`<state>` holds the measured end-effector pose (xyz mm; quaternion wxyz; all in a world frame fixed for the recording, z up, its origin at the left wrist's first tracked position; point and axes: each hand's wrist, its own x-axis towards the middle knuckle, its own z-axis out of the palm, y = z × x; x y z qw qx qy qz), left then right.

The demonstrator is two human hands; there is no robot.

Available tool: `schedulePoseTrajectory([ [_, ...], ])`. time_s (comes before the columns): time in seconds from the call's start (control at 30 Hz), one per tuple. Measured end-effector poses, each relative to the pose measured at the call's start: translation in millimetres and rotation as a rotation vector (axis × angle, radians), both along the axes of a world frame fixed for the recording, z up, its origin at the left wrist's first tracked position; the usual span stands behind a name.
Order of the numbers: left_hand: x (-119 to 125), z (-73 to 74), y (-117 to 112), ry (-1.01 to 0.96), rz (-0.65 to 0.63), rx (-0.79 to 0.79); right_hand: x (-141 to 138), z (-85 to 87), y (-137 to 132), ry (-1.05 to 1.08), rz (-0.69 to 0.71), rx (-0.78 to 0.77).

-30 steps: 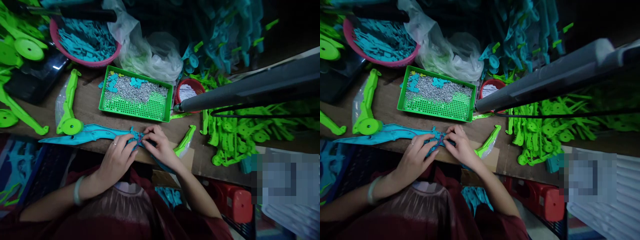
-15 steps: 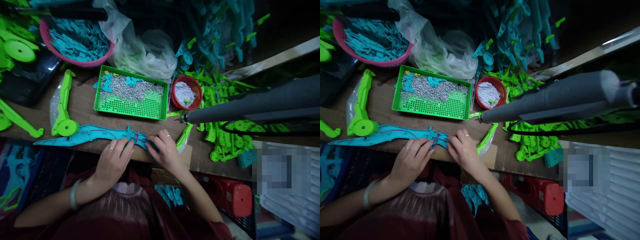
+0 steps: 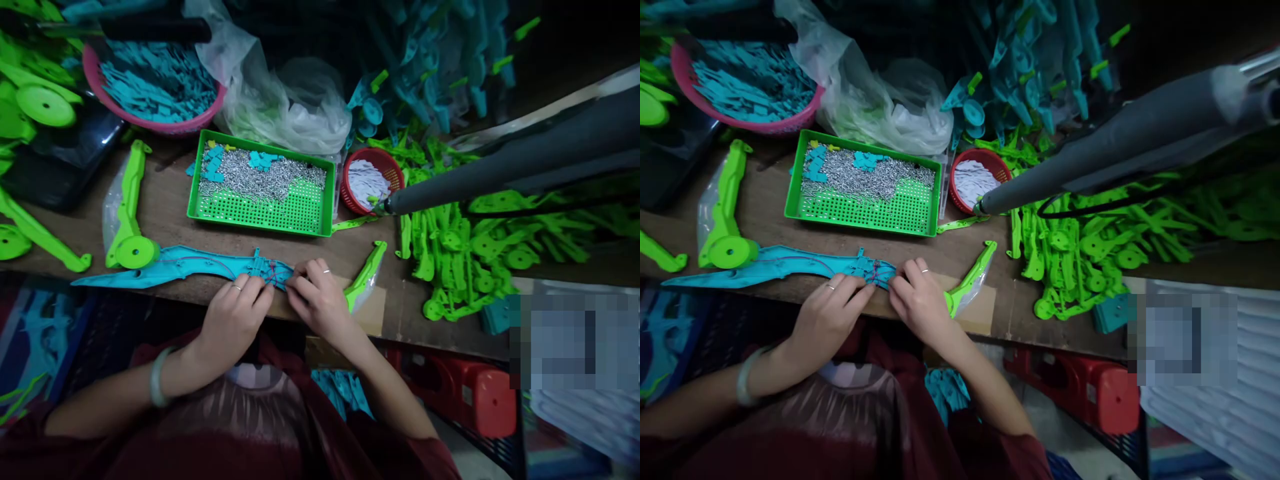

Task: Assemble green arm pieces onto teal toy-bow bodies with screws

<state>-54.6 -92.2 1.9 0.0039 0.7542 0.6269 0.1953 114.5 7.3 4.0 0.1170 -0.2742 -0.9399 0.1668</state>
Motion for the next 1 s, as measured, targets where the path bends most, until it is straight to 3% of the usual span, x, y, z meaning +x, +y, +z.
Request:
schedulePoseTrajectory([
  [0.2,-6,-4.3,-8,-0.066,-0.037,-0.021,7,5.4,2,-0.023,0.065,-0.007],
  [0.3,-13,-9.5,-8,-0.153,-0.024,0.002,9,9.8,-2,-0.086,0.103,0.069],
  [0.43,-15,-9.5,3,-0.095,-0.019,0.008,12,11.4,-10,-0.168,0.160,0.174],
  [0.6,-16,-8.1,7,-0.151,-0.072,0.028,14,7.9,-15,-0.077,0.103,0.212],
  [0.77,-19,-12.3,1,-0.220,-0.069,0.024,3,6.4,-10,-0.030,0.214,0.181],
  [1.0,-13,-11.3,5,-0.152,-0.034,-0.016,-11,8.1,1,-0.039,0.270,0.317],
])
